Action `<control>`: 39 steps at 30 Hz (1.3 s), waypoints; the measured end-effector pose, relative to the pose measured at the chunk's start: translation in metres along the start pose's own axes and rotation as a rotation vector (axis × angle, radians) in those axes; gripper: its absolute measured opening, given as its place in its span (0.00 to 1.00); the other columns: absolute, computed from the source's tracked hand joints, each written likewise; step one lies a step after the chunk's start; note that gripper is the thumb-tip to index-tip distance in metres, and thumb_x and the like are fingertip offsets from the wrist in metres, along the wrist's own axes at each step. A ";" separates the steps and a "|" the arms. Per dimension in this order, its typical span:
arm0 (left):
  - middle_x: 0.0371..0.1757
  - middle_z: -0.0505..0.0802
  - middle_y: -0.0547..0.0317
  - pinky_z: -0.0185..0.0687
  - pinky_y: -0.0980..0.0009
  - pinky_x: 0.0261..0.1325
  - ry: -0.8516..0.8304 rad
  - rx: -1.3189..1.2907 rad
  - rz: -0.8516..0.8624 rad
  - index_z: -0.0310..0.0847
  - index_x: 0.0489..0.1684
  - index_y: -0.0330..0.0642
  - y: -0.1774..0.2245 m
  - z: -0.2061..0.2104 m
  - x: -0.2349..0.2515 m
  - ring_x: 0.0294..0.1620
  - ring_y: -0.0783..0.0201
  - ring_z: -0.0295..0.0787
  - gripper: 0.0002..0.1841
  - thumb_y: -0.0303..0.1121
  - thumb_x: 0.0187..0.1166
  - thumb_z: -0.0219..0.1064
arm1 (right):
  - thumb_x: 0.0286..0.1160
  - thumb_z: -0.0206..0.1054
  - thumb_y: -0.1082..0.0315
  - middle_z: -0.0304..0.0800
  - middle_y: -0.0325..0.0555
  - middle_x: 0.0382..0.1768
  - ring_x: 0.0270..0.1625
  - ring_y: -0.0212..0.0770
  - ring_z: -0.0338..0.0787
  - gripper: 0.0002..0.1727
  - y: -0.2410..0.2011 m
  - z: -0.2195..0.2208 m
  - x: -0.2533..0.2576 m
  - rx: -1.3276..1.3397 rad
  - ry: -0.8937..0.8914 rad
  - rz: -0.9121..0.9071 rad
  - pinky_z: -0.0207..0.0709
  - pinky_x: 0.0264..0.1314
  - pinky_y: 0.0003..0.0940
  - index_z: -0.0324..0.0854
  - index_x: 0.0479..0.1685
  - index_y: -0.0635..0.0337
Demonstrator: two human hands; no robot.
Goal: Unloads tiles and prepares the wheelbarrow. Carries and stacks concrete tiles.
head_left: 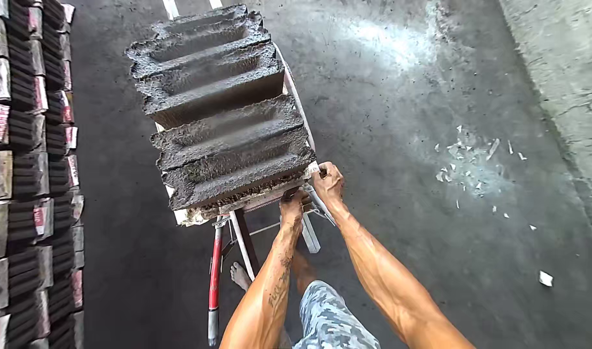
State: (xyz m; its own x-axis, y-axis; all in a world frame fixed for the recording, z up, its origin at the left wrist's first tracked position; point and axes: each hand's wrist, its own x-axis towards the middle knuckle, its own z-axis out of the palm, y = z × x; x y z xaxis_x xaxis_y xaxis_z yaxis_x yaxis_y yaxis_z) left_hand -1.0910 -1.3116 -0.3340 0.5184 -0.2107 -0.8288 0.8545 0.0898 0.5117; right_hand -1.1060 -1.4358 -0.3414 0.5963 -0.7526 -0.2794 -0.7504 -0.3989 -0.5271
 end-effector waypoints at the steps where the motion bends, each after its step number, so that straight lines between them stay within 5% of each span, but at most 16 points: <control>1: 0.40 0.94 0.41 0.92 0.60 0.37 0.011 0.001 0.000 0.78 0.60 0.29 0.000 0.003 0.002 0.34 0.53 0.94 0.14 0.31 0.87 0.64 | 0.77 0.69 0.55 0.91 0.54 0.47 0.51 0.56 0.91 0.15 -0.001 -0.002 0.000 -0.013 -0.009 0.000 0.83 0.53 0.60 0.87 0.50 0.57; 7: 0.42 0.94 0.39 0.92 0.61 0.39 0.029 -0.156 -0.049 0.77 0.56 0.26 0.001 0.018 0.013 0.35 0.53 0.95 0.11 0.28 0.89 0.58 | 0.84 0.60 0.57 0.88 0.53 0.36 0.43 0.53 0.89 0.17 0.008 -0.016 0.020 0.058 -0.270 -0.123 0.80 0.52 0.59 0.85 0.36 0.61; 13: 0.38 0.93 0.41 0.92 0.62 0.37 0.035 -0.222 -0.039 0.77 0.49 0.26 -0.001 0.019 0.016 0.32 0.55 0.93 0.07 0.24 0.87 0.58 | 0.79 0.62 0.61 0.83 0.47 0.29 0.32 0.43 0.84 0.17 0.035 -0.002 0.019 0.164 -0.127 -0.450 0.80 0.38 0.46 0.81 0.23 0.61; 21: 0.34 0.91 0.44 0.92 0.61 0.37 -0.054 -0.197 0.003 0.73 0.49 0.28 -0.005 0.012 0.016 0.31 0.55 0.92 0.04 0.20 0.84 0.58 | 0.80 0.61 0.63 0.87 0.48 0.33 0.38 0.41 0.88 0.15 0.051 0.000 0.004 0.169 -0.129 -0.617 0.85 0.44 0.40 0.85 0.28 0.62; 25: 0.44 0.93 0.42 0.92 0.58 0.43 -0.197 -0.046 0.107 0.78 0.62 0.26 -0.009 -0.045 0.004 0.40 0.53 0.94 0.12 0.23 0.87 0.57 | 0.81 0.60 0.61 0.87 0.48 0.32 0.37 0.39 0.88 0.17 0.050 0.003 -0.001 0.239 -0.132 -0.537 0.84 0.44 0.40 0.86 0.31 0.64; 28: 0.38 0.94 0.48 0.92 0.58 0.39 0.165 -0.171 0.214 0.78 0.59 0.32 0.001 -0.120 -0.018 0.35 0.56 0.94 0.18 0.38 0.94 0.48 | 0.83 0.60 0.58 0.88 0.48 0.33 0.36 0.40 0.88 0.18 0.049 0.008 -0.008 0.239 -0.077 -0.434 0.84 0.44 0.41 0.86 0.32 0.63; 31: 0.37 0.88 0.56 0.89 0.54 0.41 0.484 -0.270 0.339 0.75 0.56 0.41 0.046 -0.205 -0.022 0.36 0.57 0.90 0.28 0.60 0.91 0.44 | 0.80 0.62 0.59 0.87 0.57 0.43 0.47 0.49 0.88 0.18 0.041 0.011 -0.013 0.232 -0.009 -0.345 0.83 0.52 0.48 0.88 0.36 0.66; 36: 0.20 0.79 0.61 0.79 0.68 0.18 0.625 0.174 0.360 0.73 0.41 0.40 0.108 -0.268 -0.011 0.13 0.67 0.75 0.16 0.45 0.86 0.66 | 0.80 0.65 0.59 0.84 0.60 0.50 0.51 0.50 0.87 0.17 0.038 0.022 -0.016 0.240 0.080 -0.310 0.84 0.54 0.45 0.88 0.38 0.66; 39: 0.20 0.81 0.60 0.74 0.68 0.17 0.590 0.393 0.365 0.77 0.34 0.40 0.120 -0.270 -0.008 0.12 0.67 0.72 0.16 0.43 0.82 0.72 | 0.80 0.64 0.62 0.87 0.60 0.56 0.58 0.49 0.88 0.15 0.035 0.022 -0.018 0.261 0.100 -0.319 0.84 0.59 0.44 0.88 0.35 0.66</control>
State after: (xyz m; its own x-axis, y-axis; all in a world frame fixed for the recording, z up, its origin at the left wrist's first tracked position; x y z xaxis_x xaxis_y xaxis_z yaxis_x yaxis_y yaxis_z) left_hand -0.9840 -1.0364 -0.3273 0.7892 0.3261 -0.5203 0.6101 -0.3196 0.7251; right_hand -1.1368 -1.4248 -0.3720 0.7465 -0.6654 0.0029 -0.4281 -0.4836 -0.7634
